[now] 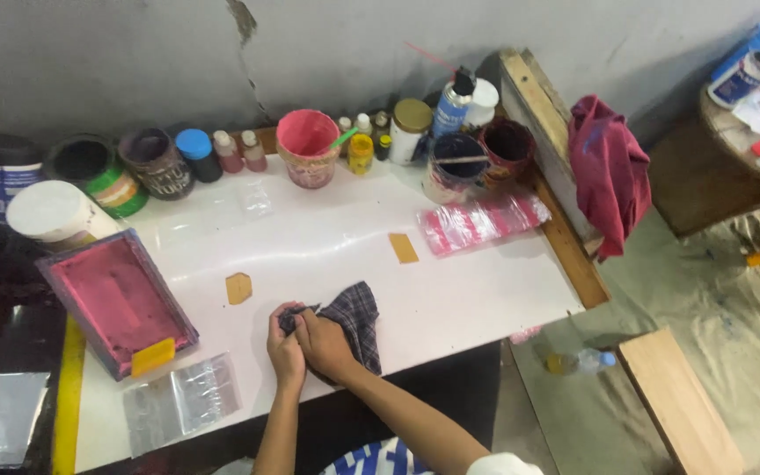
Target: Cleaning a screen printing frame and a piece of fabric, followed by mixing pink ink in a plastic cup using a brush.
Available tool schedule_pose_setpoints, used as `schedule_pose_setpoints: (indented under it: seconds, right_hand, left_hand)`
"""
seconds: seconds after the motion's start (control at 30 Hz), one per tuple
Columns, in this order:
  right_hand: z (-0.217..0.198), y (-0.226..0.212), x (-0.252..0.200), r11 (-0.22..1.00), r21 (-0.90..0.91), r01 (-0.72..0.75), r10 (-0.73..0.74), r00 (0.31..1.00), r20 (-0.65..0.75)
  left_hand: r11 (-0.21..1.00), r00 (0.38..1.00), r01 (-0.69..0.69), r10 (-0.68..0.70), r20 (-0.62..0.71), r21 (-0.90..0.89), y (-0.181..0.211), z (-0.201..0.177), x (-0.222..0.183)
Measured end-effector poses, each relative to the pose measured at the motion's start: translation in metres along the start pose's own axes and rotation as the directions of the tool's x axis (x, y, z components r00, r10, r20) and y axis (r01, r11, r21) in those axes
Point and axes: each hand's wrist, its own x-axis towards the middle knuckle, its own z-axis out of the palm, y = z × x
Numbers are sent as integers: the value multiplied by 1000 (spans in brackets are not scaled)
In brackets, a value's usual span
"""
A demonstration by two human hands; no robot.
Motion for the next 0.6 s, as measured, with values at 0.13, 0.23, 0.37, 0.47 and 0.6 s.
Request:
schedule_pose_setpoints:
  seconds: [0.13, 0.23, 0.37, 0.47, 0.6]
  right_hand:
    - [8, 8, 2, 991, 25, 131, -128, 988, -91]
    - [8, 8, 2, 995, 15, 102, -100, 992, -74]
    - [9, 8, 2, 988, 11, 155, -153, 983, -97]
    - [10, 11, 4, 989, 5, 150, -149, 984, -101]
    - [5, 4, 2, 993, 41, 112, -109, 991, -78]
  left_hand:
    - [992, 1000, 13, -10, 18, -125, 5, -3, 1]
    - [993, 999, 32, -30, 24, -115, 12, -3, -2]
    - [994, 999, 34, -30, 33, -102, 11, -5, -2]
    - [992, 999, 14, -9, 38, -124, 4, -5, 0]
    - [990, 998, 51, -47, 30, -129, 9, -4, 1]
